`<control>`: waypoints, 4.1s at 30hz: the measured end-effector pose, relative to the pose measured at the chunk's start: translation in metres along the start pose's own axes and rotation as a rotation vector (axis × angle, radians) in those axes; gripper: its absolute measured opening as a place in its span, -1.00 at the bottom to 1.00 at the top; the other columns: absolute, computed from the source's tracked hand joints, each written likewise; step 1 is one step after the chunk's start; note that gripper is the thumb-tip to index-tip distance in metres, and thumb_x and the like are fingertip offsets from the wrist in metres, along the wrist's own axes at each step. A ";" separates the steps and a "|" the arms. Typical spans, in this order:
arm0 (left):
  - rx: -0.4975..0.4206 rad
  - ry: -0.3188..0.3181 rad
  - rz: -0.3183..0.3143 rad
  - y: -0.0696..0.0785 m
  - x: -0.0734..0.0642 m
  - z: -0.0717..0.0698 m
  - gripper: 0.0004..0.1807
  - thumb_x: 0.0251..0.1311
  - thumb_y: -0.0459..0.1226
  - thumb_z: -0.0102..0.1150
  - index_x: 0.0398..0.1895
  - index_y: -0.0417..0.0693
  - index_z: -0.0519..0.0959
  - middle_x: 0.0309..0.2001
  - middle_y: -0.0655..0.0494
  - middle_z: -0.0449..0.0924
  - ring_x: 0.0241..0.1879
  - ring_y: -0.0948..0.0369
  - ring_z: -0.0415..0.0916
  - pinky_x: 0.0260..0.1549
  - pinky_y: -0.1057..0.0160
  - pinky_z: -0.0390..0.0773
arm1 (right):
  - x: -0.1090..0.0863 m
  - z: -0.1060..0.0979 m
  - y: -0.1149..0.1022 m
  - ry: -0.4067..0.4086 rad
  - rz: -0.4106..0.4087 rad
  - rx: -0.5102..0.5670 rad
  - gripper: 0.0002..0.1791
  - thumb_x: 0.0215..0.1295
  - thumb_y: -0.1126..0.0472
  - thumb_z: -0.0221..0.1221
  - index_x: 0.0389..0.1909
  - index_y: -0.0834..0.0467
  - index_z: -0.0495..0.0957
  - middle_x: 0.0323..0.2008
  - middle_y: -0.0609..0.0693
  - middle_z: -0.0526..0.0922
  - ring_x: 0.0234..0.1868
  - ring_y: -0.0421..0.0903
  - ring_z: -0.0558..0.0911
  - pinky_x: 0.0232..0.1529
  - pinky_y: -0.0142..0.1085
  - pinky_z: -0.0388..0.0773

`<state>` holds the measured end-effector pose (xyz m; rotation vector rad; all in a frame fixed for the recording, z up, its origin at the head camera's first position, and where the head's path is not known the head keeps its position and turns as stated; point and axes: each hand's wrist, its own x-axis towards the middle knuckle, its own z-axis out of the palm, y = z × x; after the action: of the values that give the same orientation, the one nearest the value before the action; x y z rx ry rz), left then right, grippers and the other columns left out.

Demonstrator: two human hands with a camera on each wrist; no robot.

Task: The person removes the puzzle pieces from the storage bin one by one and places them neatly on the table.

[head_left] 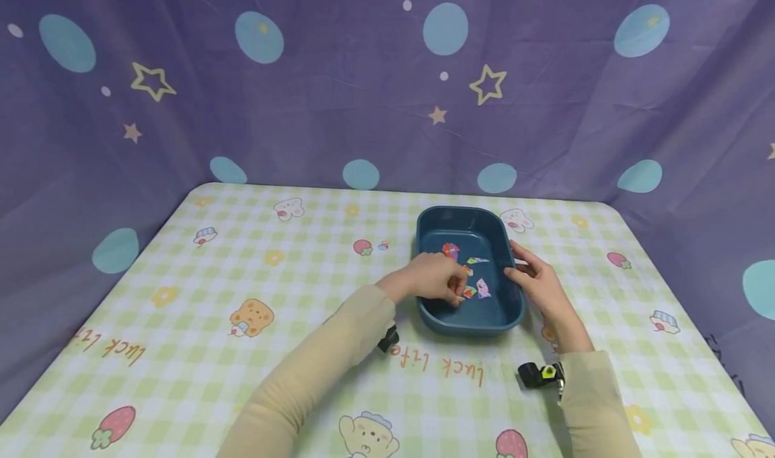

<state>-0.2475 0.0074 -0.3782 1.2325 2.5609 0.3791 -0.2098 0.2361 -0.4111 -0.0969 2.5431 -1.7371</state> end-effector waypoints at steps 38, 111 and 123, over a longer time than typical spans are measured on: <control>-0.656 0.587 -0.317 -0.073 -0.054 -0.050 -0.89 0.07 -0.29 0.22 -0.32 -0.08 0.57 -0.32 0.03 0.60 -0.36 0.20 0.57 -0.27 0.25 0.52 | -0.002 -0.003 -0.003 -0.009 0.051 0.002 -0.33 0.29 0.07 0.06 0.38 0.00 0.05 0.33 0.09 0.18 0.13 -0.15 0.37 -0.04 -0.51 0.34; -0.480 0.550 -0.672 -0.126 -0.065 -0.016 -0.83 0.15 -0.35 0.09 -0.25 -0.20 0.62 -0.33 -0.04 0.63 -0.46 0.17 0.55 -0.48 0.37 0.45 | 0.000 -0.002 -0.002 0.001 0.024 0.003 -0.34 0.28 0.09 0.07 0.37 0.03 0.09 0.26 0.17 0.25 -0.11 -0.43 0.44 -0.13 -0.61 0.35; -0.358 0.565 -0.408 -0.070 -0.048 -0.032 -0.86 0.15 -0.32 0.14 -0.24 -0.12 0.62 -0.28 0.03 0.63 -0.30 0.16 0.55 -0.28 0.27 0.51 | 0.000 -0.002 -0.001 -0.003 0.014 0.001 -0.34 0.28 0.10 0.07 0.37 0.03 0.08 0.27 0.16 0.25 -0.09 -0.40 0.43 -0.13 -0.60 0.36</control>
<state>-0.2798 -0.0762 -0.3666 0.5013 2.9129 1.1604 -0.2103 0.2379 -0.4096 -0.0816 2.5349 -1.7323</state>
